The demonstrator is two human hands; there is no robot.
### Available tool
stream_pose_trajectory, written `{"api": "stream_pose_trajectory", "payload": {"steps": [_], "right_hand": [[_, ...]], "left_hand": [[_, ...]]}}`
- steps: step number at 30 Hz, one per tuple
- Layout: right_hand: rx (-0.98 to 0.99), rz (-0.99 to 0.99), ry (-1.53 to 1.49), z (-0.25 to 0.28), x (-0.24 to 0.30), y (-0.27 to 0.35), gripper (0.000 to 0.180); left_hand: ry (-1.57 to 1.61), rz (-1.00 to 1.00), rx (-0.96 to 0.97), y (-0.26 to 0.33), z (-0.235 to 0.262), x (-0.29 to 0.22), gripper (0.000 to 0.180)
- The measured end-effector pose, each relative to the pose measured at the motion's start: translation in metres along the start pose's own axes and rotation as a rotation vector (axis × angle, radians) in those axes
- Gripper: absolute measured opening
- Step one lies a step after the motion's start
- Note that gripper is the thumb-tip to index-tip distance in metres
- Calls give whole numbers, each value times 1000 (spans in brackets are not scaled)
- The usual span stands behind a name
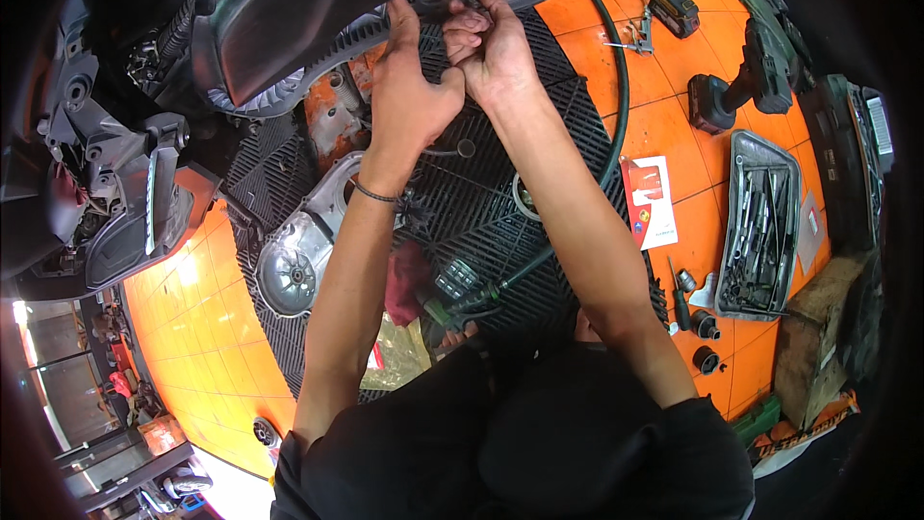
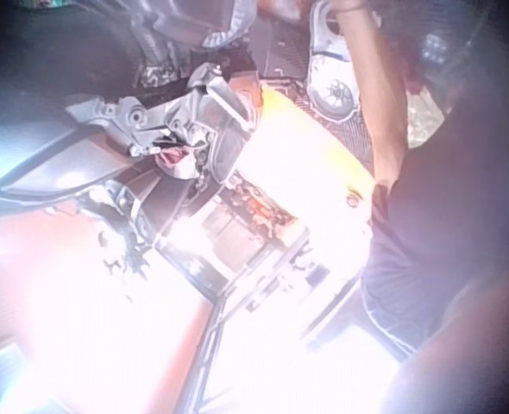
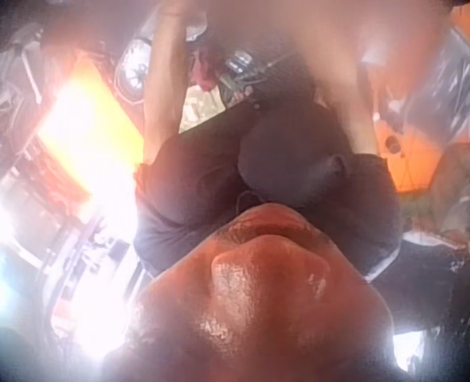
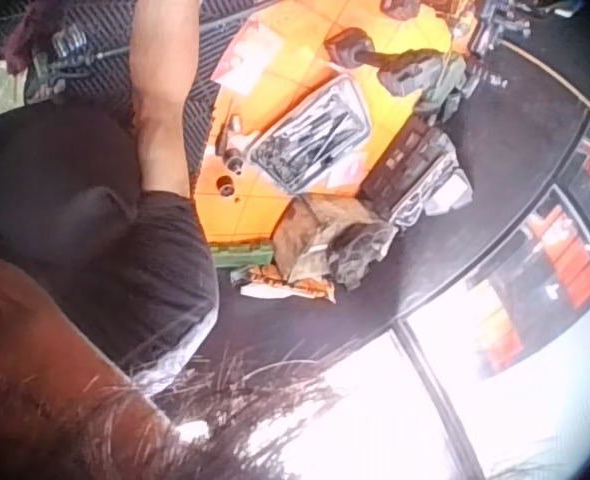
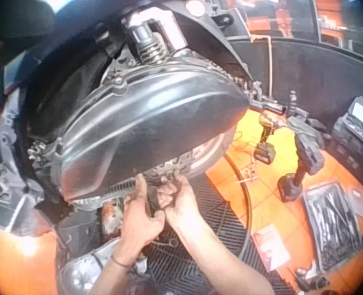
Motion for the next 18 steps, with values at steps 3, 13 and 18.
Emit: {"api": "stream_pose_trajectory", "payload": {"steps": [3,13,18], "right_hand": [[16,-24,41,3,0,-1,39],[-358,488,1927,-70,48,37,32],[-371,360,1611,-56,53,37,32]], "left_hand": [[-30,-11,-10,0,5,1,87],[80,94,188,3,-5,24,95],[278,83,227,3,-18,20,92]]}}
Point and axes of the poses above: each hand's wrist, its own y-axis away from the middle knuckle, its own z-axis out of the back of the hand, x = y × z, the point moved 9 cm from there along -y, towards the middle knuckle, and after that the axes turned 15 degrees about x, right-handed, at the moved point
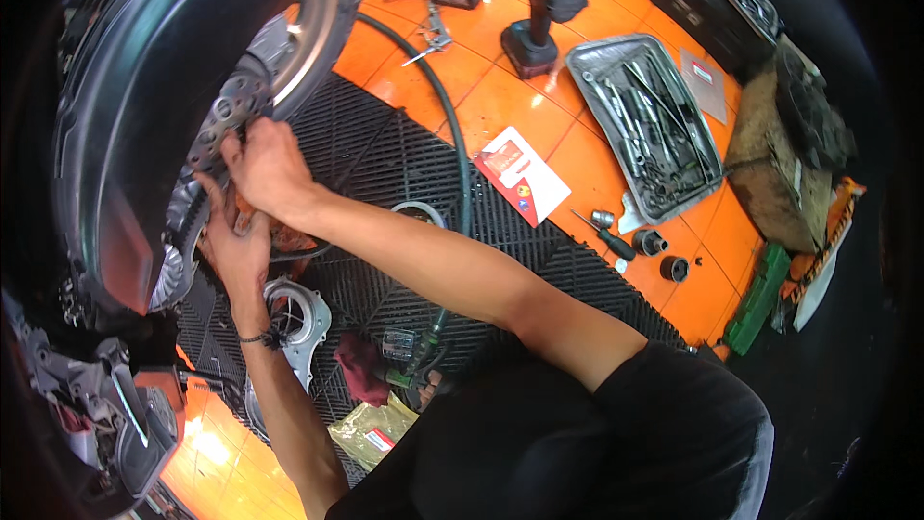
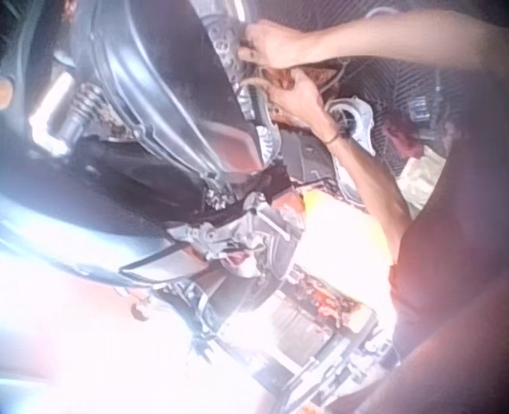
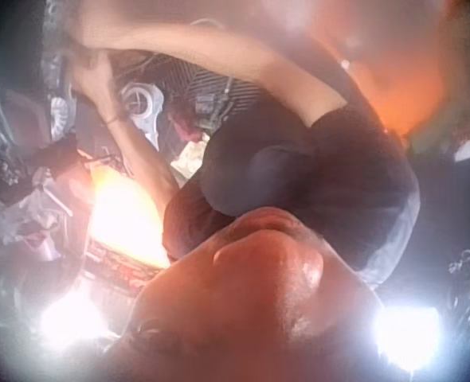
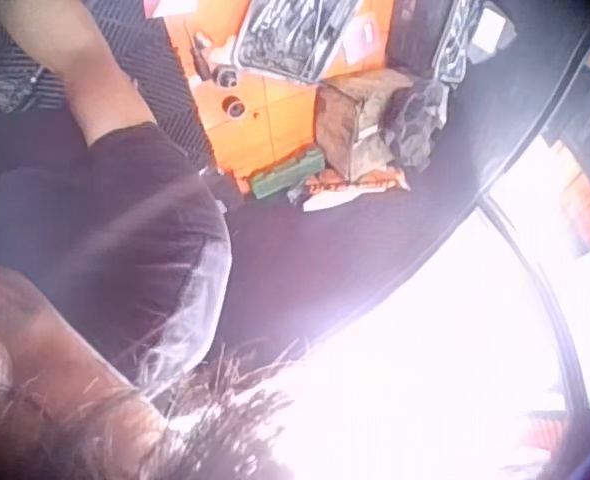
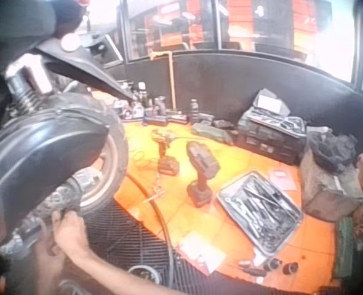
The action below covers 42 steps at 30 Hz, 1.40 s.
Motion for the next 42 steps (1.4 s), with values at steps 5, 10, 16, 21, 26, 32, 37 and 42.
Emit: {"api": "stream_pose_trajectory", "payload": {"steps": [5,10,16,21,26,32,37,42], "right_hand": [[7,-288,-717,-29,-36,-1,33],[362,-475,-1292,-56,-46,-8,38],[225,-236,-646,112,-93,26,26],[-458,-391,-166,325,-145,129,29],[-729,7,550,422,-122,89,53],[-524,327,429,412,-115,-8,53],[-534,264,260,390,-135,8,28],[-475,347,412,358,-124,56,36]], "left_hand": [[93,66,9,-1,2,26,87],[118,-22,49,2,-9,20,81],[140,78,15,94,-7,77,57],[159,292,-60,183,-7,145,23],[224,437,-115,208,-27,142,23],[19,281,103,172,-63,96,21],[21,271,144,170,-78,85,20],[26,259,183,166,-91,86,17]]}}
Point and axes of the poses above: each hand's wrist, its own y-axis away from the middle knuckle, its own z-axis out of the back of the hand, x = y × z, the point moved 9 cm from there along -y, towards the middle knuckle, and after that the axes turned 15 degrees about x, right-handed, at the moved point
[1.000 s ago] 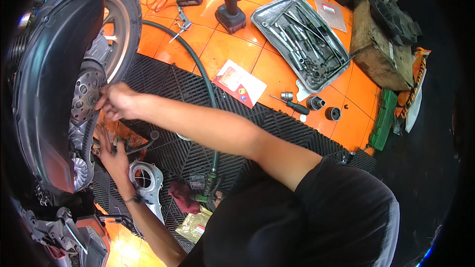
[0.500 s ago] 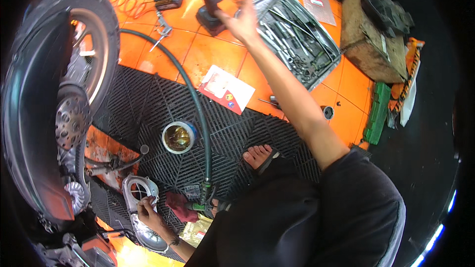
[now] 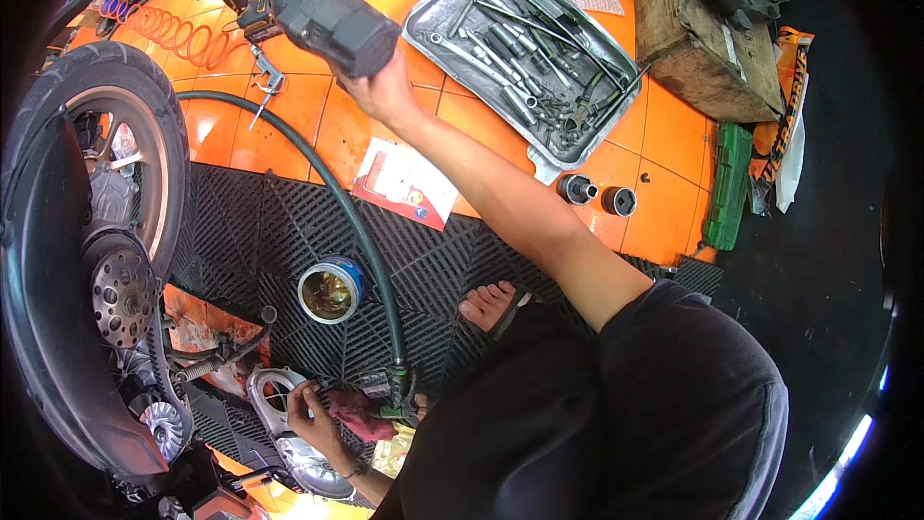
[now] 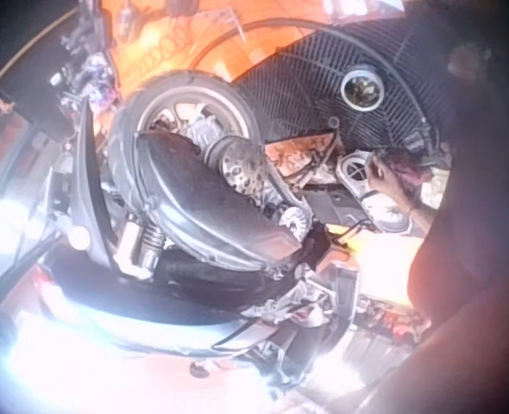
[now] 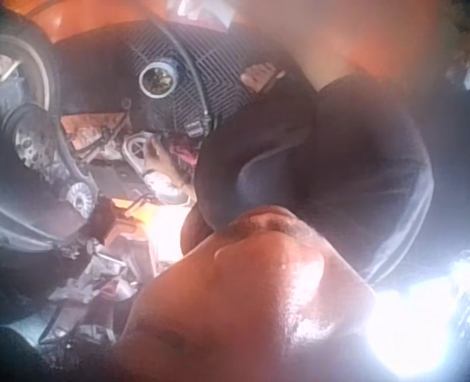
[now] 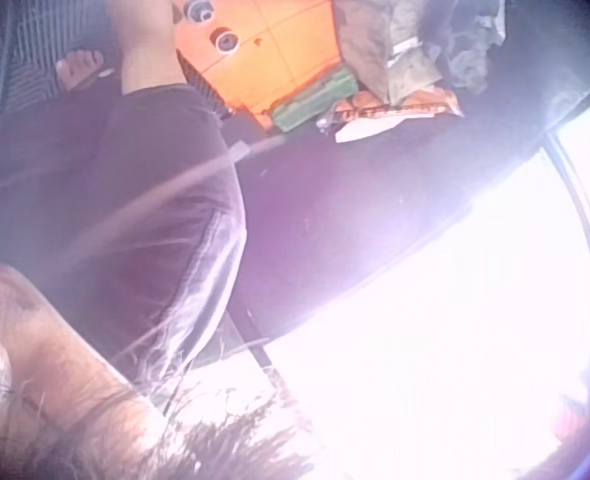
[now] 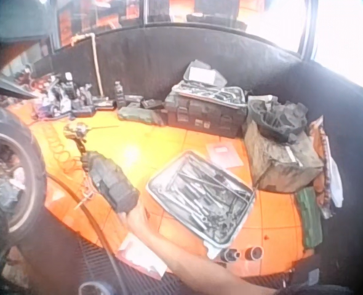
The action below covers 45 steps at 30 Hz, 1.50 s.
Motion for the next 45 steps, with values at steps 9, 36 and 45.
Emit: {"api": "stream_pose_trajectory", "payload": {"steps": [9,36,45], "right_hand": [[35,-61,3,12,15,32,48],[826,-193,688,51,-7,-72,46],[773,102,827,-100,98,-215,31]], "left_hand": [[8,-13,34,-11,-8,-12,16],[-138,56,18,9,39,-47,16],[-174,126,19,8,45,-52,16]]}}
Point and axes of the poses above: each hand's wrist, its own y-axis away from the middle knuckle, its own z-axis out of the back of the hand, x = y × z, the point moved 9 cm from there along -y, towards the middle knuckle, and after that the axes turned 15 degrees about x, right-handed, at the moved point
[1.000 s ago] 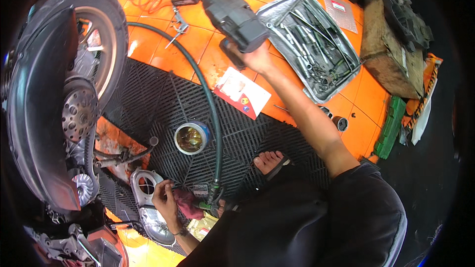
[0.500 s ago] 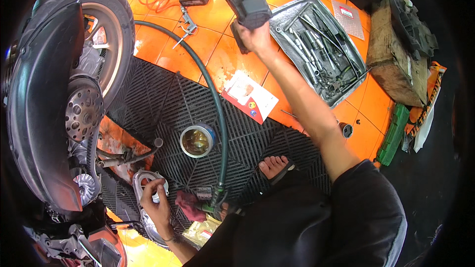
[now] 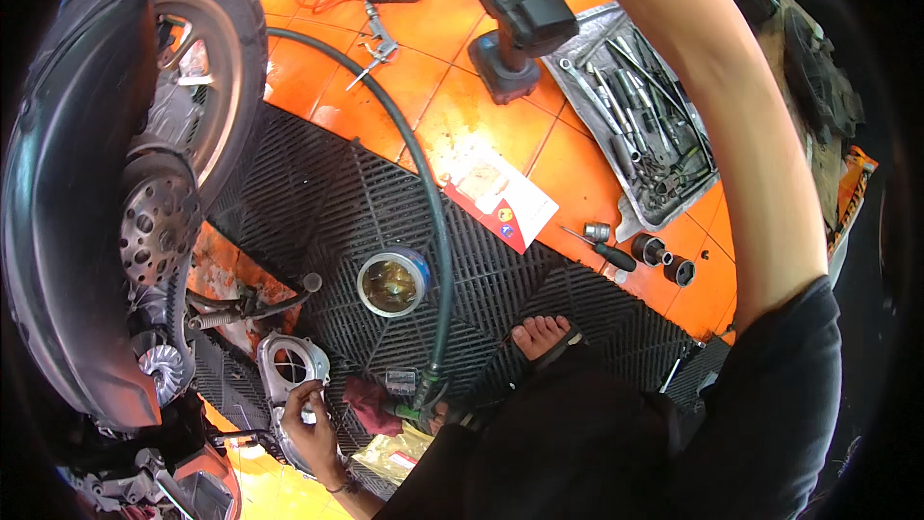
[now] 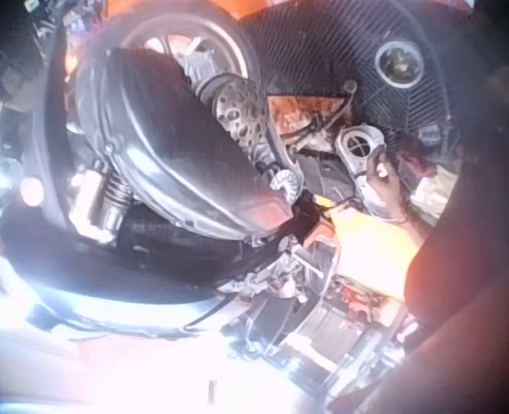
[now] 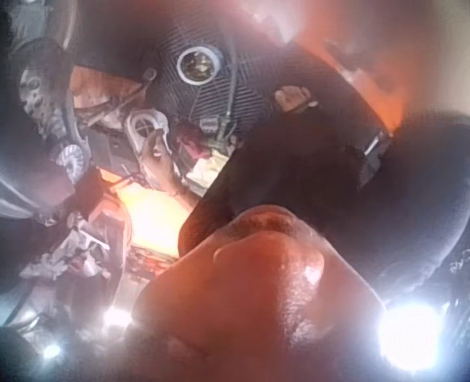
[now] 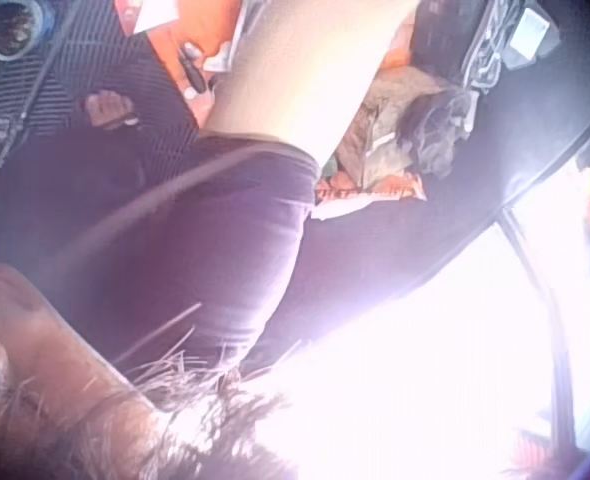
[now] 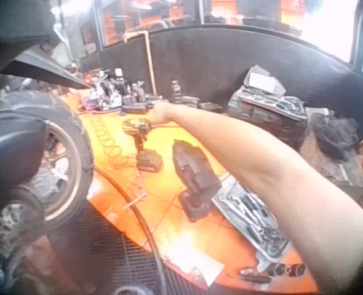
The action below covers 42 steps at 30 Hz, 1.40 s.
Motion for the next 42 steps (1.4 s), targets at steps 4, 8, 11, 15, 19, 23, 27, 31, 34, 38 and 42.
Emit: {"api": "stream_pose_trajectory", "payload": {"steps": [4,8,11,15,19,23,27,31,34,38,42], "right_hand": [[167,29,2,-48,17,-3,31],[168,8,-45,-43,12,27,31],[136,62,-81,-39,48,27,31],[168,157,-92,-58,110,4,30],[238,188,-75,-75,141,-5,30],[279,196,-119,-59,135,24,30],[351,221,-183,-23,137,83,30],[418,216,-246,14,140,158,29],[454,220,-280,38,154,205,29],[486,360,-327,61,185,232,29],[472,509,-330,71,179,268,29]], "left_hand": [[43,-51,-8,7,-3,-5,17],[97,-13,-55,21,0,7,16],[98,0,-25,29,3,13,15],[55,-41,-45,26,14,4,15],[32,-146,0,7,15,-28,14],[-31,-262,70,-12,14,-58,13],[-89,-371,87,-32,17,-98,21],[-208,-732,-122,-38,38,-206,63],[-514,-931,-324,-21,44,-281,87],[-442,-718,14,-23,36,-293,83],[-221,-551,332,-1,-12,-267,62]]}}
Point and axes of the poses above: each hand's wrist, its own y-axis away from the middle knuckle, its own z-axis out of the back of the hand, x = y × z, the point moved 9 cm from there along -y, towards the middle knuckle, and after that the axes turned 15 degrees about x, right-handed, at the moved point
